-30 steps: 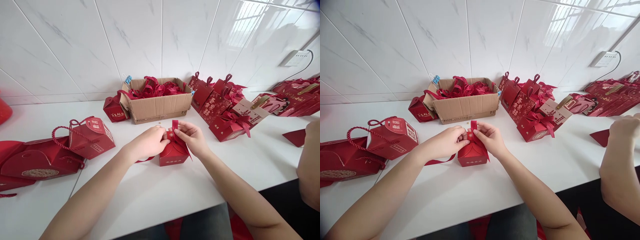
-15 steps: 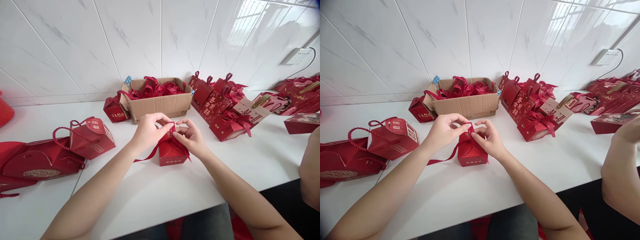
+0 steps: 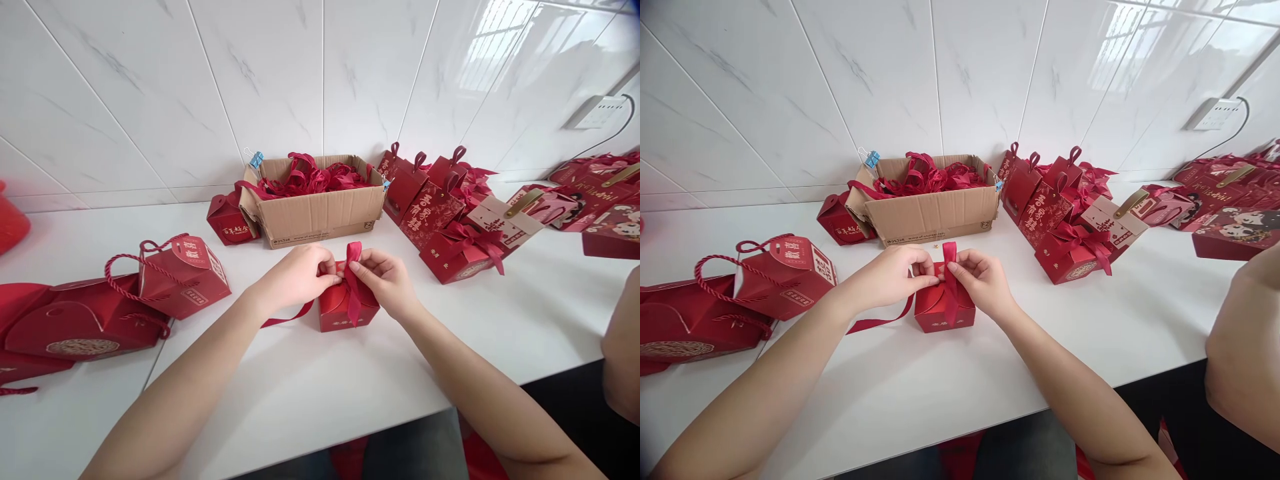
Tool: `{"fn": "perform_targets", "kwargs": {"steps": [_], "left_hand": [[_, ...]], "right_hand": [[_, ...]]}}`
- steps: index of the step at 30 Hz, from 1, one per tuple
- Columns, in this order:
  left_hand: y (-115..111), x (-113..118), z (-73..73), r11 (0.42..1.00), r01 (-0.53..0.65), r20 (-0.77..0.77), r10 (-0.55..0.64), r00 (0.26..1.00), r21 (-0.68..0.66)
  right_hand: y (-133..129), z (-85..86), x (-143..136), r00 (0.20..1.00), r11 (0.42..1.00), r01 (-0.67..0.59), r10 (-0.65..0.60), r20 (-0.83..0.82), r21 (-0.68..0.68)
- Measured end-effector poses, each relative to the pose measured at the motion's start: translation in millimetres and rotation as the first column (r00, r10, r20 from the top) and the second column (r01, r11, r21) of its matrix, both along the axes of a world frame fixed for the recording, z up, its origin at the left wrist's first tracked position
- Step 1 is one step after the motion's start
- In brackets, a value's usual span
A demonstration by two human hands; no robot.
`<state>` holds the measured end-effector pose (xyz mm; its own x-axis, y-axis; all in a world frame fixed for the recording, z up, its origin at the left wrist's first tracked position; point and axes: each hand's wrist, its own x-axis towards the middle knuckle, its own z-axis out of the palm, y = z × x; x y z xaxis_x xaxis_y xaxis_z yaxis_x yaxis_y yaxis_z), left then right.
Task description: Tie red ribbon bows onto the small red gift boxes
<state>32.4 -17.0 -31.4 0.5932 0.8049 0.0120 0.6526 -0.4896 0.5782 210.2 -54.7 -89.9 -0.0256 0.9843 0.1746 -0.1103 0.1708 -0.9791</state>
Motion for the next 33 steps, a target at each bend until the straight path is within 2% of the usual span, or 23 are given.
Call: {"fn": "perform_targets", "kwargs": {"steps": [6,12,17,20,25,29,33], "left_hand": [[4,-2,0.1,0.999,-0.036,-0.028,0.036,0.999,-0.018],[3,1,-5.4,0.995,-0.098,-0.068,0.099,0.993,0.025],[2,1,-5.2,0.998,-0.014,-0.080,0.020,0.997,0.069],[-2,-1,-0.1,0.998,0.029,-0.087,-0.024,0.996,0.063],[-14,-9,16.8,0.999,-0.028,-0.055,0.030,0.998,0.038],[-20,-13,26.0,0.991,0.029,0.068,-0.038,0.997,0.128],[-16,-6,21.4,0.970,0.052,0.178,-0.097,0.979,0.239]], "right_hand": [[2,2.2,8,0.990,0.992,-0.124,0.123,-0.070,-0.011],[3,-1.0,6,0.993,0.995,-0.101,0.102,-0.057,0.016],[3,3.8,1,0.991,0.992,-0.122,0.121,-0.063,-0.014],[2,9.4,-5,0.998,0.998,-0.057,0.057,0.018,-0.039],[1,16.8,-14,0.970,0.997,0.065,-0.051,0.239,-0.048],[0,21.2,-14,0.909,1.000,0.004,-0.006,0.416,0.006],[-3,24.0,-12,0.896,0.996,-0.085,0.069,0.438,0.018]]}}
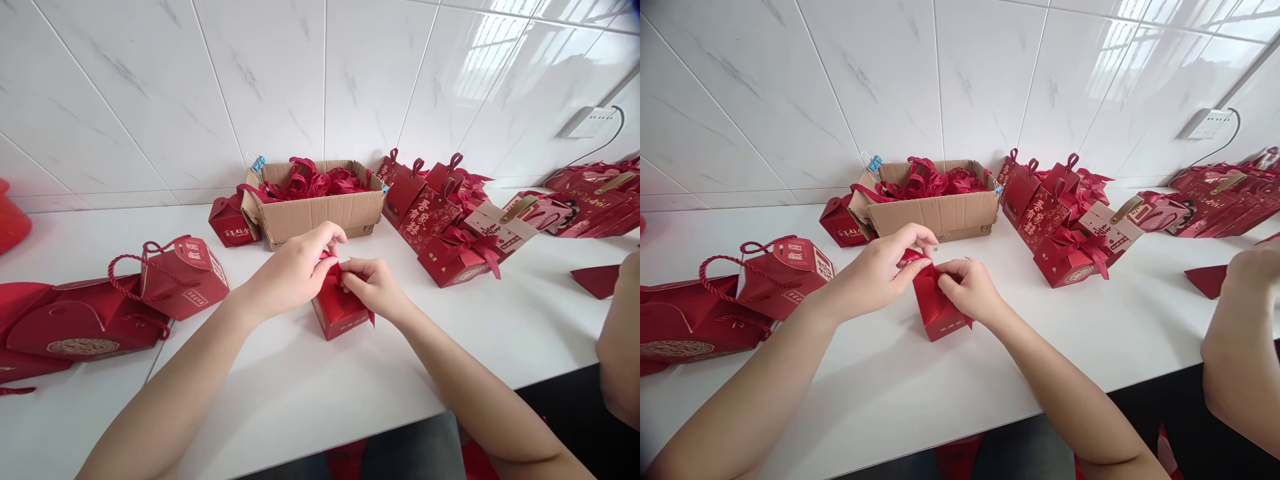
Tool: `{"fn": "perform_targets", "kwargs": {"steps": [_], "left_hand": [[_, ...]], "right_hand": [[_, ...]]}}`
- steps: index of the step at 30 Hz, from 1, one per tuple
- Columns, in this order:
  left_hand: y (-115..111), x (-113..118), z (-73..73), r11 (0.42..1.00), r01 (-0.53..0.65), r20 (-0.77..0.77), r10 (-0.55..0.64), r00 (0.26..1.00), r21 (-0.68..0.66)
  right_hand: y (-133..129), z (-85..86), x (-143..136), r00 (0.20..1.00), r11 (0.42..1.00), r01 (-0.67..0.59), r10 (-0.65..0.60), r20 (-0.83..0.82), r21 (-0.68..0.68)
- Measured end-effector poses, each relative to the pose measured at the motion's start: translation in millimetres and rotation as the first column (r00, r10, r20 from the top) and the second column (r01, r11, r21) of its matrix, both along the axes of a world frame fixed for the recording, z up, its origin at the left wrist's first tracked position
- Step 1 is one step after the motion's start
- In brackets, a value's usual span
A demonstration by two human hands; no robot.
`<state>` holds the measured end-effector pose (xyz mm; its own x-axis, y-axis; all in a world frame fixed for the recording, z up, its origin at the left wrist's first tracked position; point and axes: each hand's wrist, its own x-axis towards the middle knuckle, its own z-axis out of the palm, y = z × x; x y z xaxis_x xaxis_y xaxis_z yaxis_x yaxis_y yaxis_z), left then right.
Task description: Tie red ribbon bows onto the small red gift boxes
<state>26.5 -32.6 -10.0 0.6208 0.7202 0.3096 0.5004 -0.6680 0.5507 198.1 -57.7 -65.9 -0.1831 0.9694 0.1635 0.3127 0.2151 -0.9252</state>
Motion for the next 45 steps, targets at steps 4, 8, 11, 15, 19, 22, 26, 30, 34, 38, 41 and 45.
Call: {"fn": "perform_targets", "kwargs": {"steps": [4,8,11,15,19,22,26,30,34,38,41,45], "left_hand": [[9,4,-6.7,0.996,-0.005,0.101,-0.004,0.995,0.085],[13,2,-7.8,0.995,0.005,0.124,-0.017,0.992,0.096],[14,3,-10.4,0.991,0.034,0.126,-0.050,0.991,0.130],[17,12,-19.4,0.961,-0.013,0.123,-0.022,0.992,0.276],[20,15,-24.0,0.904,-0.236,0.204,0.171,0.964,0.358],[20,10,-20.8,0.989,-0.128,0.146,0.116,0.983,0.078],[20,5,-16.3,0.970,0.027,0.113,0.001,0.994,-0.243],[22,5,-17.0,0.955,0.022,0.172,0.031,0.985,-0.296],[21,5,-18.9,0.947,0.095,0.160,-0.046,0.986,-0.307],[19,6,-20.1,0.912,0.194,0.188,-0.133,0.973,-0.361],[20,7,-20.8,0.898,0.222,0.241,-0.136,0.961,-0.379],[22,9,-22.4,0.892,0.215,0.282,-0.105,0.954,-0.397]], "right_hand": [[-3,-2.2,-1,0.999,0.997,0.047,-0.045,-0.030,0.054],[-4,-4.1,-2,0.992,0.997,0.079,-0.077,-0.096,0.010],[-5,-1.8,-3,0.997,1.000,0.025,-0.024,-0.072,0.009],[-7,0.5,-5,0.999,1.000,0.004,-0.004,-0.054,-0.007],[-4,-2.4,-2,0.991,0.995,0.072,-0.080,-0.111,-0.076],[-2,-5.0,1,0.981,0.992,0.087,-0.101,-0.163,-0.092],[-1,-6.5,2,0.972,0.991,0.080,-0.101,-0.212,-0.106],[-2,-7.9,2,0.951,0.990,0.071,-0.104,-0.290,-0.124],[-2,-9.2,2,0.915,0.989,0.042,-0.094,-0.393,-0.140],[-3,-9.8,2,0.898,0.988,0.037,-0.099,-0.429,-0.151],[-4,-10.9,2,0.909,0.991,0.067,-0.110,-0.402,-0.119],[-3,-13.1,3,0.917,0.991,0.115,-0.132,-0.377,-0.067]]}}
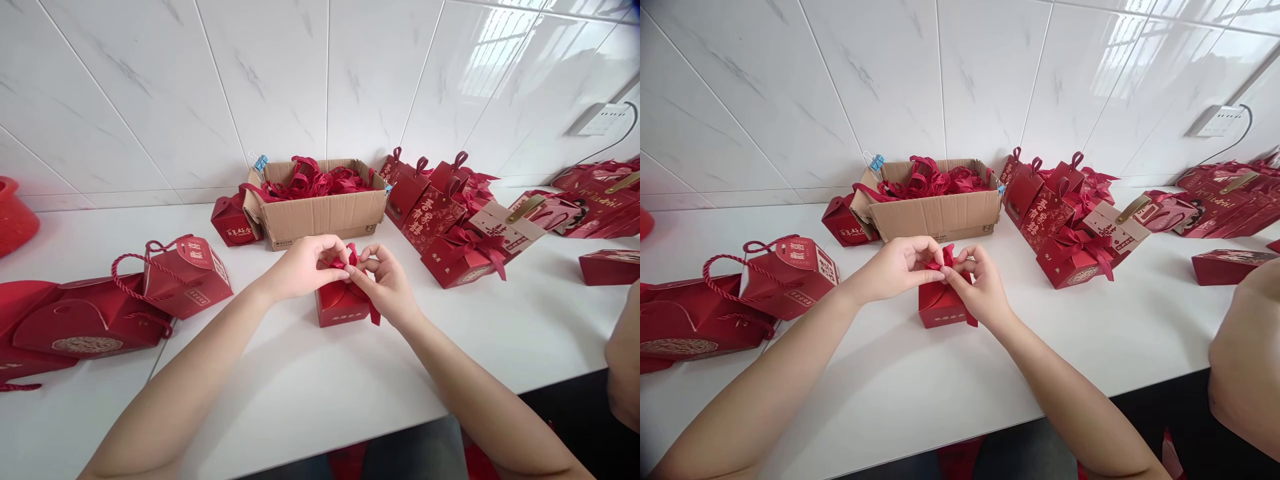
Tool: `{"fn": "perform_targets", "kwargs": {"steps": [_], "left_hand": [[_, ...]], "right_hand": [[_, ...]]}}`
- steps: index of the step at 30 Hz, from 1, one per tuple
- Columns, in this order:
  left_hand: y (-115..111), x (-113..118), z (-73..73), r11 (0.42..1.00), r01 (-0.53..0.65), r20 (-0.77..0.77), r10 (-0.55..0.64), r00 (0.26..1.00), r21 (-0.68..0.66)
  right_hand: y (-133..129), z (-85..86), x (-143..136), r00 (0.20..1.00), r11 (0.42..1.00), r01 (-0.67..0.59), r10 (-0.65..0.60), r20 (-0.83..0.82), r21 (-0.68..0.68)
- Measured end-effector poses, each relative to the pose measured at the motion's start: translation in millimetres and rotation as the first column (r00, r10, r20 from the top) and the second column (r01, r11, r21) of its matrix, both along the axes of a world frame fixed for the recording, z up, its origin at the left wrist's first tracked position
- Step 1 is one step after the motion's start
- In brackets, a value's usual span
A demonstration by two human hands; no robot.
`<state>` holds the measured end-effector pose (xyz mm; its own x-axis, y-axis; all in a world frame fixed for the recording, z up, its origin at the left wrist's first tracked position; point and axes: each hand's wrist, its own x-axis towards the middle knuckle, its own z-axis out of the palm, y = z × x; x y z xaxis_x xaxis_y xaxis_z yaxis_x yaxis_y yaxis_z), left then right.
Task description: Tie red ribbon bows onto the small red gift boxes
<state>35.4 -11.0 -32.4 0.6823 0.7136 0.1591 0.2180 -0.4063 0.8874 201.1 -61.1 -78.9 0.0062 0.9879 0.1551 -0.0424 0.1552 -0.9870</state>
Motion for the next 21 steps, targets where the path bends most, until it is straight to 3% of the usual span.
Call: {"fn": "perform_targets", "kwargs": {"steps": [8,15,21], "left_hand": [[2.3,2.9,-4.7,0.995,-0.100,-0.009,0.100,0.995,-0.001],[3.0,4.8,-9.9,0.997,-0.071,0.054,0.072,0.996,-0.029],[2.5,4.0,-9.1,0.995,-0.086,-0.003,0.086,0.996,0.050]], "right_hand": [[0.4,-3.6,0.6,0.999,1.000,0.009,-0.009,-0.045,0.003],[-0.2,-5.8,-0.5,0.988,0.990,0.115,-0.123,0.091,0.087],[0.6,-6.3,1.5,0.947,0.977,0.130,-0.172,0.272,0.167]]}}
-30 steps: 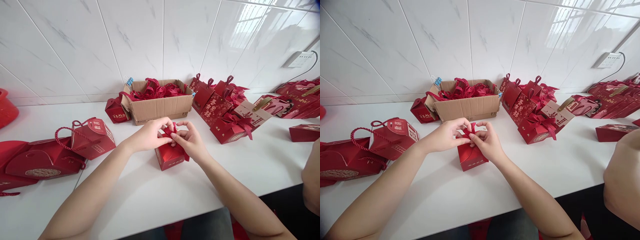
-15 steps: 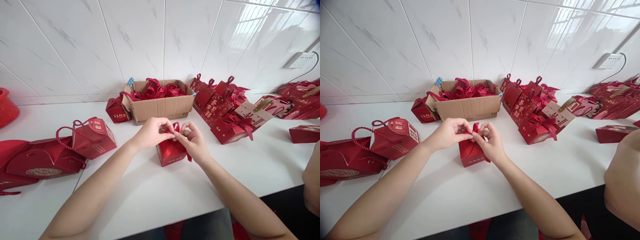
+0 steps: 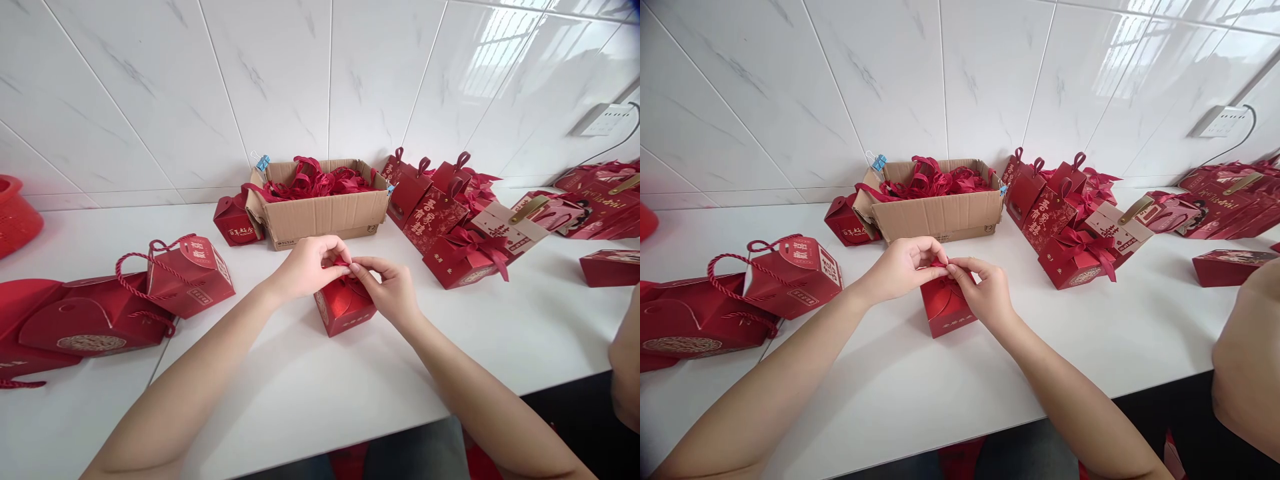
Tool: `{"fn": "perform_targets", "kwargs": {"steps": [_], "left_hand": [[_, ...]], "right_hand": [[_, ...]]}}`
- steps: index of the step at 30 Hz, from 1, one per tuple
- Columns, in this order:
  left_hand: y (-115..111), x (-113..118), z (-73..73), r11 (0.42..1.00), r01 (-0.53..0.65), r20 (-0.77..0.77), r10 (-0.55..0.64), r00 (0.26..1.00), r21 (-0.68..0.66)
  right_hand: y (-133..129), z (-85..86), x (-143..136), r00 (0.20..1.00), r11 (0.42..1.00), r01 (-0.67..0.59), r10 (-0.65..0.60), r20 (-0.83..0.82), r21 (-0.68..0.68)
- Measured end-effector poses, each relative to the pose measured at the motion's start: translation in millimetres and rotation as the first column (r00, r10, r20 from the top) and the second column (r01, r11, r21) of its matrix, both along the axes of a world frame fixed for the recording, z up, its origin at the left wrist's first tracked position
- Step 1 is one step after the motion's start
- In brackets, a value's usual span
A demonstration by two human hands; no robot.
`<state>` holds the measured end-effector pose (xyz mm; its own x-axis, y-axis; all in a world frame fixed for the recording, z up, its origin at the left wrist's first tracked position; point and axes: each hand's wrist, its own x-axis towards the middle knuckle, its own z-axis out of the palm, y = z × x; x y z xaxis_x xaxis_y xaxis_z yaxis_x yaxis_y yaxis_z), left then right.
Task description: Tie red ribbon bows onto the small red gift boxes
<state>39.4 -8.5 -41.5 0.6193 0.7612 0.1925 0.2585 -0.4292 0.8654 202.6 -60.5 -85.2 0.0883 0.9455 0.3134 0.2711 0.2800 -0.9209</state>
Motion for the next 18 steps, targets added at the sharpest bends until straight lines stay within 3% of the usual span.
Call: {"fn": "perform_targets", "kwargs": {"steps": [4,9,15,18], "left_hand": [[-2,1,1.2,0.988,-0.028,-0.078,0.040,0.996,0.152],[-4,2,-1.6,0.931,0.007,-0.101,0.032,0.994,0.365],[-1,7,-12.4,0.845,0.010,-0.046,0.017,0.999,0.535],[-1,9,-16.2,0.830,-0.024,-0.010,0.036,0.999,0.557]], "right_hand": [[3,0.8,8,0.991,1.000,-0.017,0.018,0.131,-0.010],[7,4.2,19,0.982,0.992,-0.095,0.107,0.159,-0.080],[6,10.7,21,0.992,0.976,-0.115,0.123,0.032,-0.184],[5,12.9,19,0.989,0.960,-0.145,0.135,-0.058,-0.238]]}}
